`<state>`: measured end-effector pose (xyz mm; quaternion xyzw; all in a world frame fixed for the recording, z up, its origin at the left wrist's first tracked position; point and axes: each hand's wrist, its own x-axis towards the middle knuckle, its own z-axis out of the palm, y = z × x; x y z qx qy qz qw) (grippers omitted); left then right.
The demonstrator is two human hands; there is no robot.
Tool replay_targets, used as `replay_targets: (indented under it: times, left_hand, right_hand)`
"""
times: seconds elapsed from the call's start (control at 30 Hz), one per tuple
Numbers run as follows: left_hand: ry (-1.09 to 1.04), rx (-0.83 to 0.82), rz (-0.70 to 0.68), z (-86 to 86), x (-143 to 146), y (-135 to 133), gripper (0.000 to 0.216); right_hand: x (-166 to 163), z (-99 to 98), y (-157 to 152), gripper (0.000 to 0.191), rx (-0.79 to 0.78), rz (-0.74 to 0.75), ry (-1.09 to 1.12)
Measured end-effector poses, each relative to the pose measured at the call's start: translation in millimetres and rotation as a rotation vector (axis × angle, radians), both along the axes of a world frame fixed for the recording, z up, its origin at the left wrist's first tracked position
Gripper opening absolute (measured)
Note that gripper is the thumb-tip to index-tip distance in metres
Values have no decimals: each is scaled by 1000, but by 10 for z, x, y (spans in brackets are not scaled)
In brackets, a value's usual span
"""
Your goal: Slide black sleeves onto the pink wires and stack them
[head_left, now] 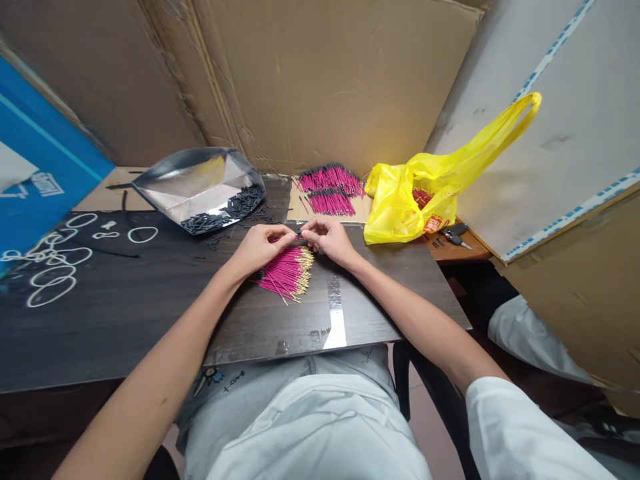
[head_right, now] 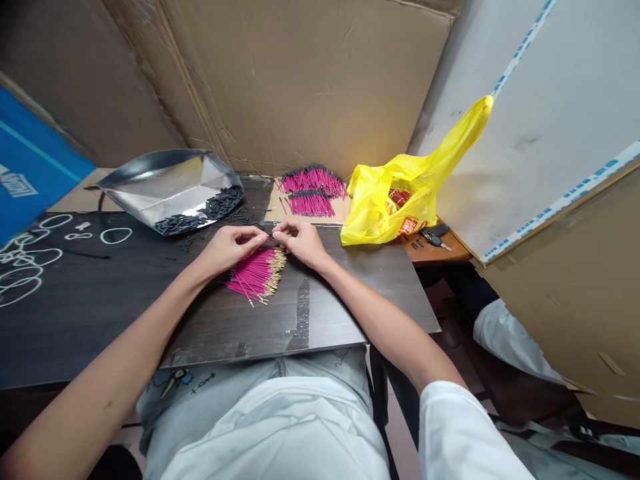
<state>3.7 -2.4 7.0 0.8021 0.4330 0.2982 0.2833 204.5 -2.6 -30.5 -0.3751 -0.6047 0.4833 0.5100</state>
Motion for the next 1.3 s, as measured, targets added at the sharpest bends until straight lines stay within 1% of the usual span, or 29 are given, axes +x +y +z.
replay_targets:
  times: [0.17,0.3,0.43,0.7,0.83,1.0,1.3]
  left_hand:
    - [-64,-54,18,30,13,-18,37]
    - [-141,-132,13,50,13,-16,39]
    - [-187,-176,12,64,12,-15,40]
    - [-248,-216,-20,18,2,1,40]
    - [-234,-211,-37,40,-1,-11,40]
    - [-168,-182,-52,94,-9,-44,39]
    - [-132,-167,-1,100,-10,-62,40]
  right_hand:
    - [-1,2,10,27,0,27,40]
    - [10,14,46,36,-72,95,121]
    - [29,25,65,40,-147,119,185]
    - [22,9,72,46,-167,155,224]
    - [41,33,54,47,-162,196,217]
    - [69,49,48,44,-186,229,186]
    - [84,95,13,38,-196,252,151]
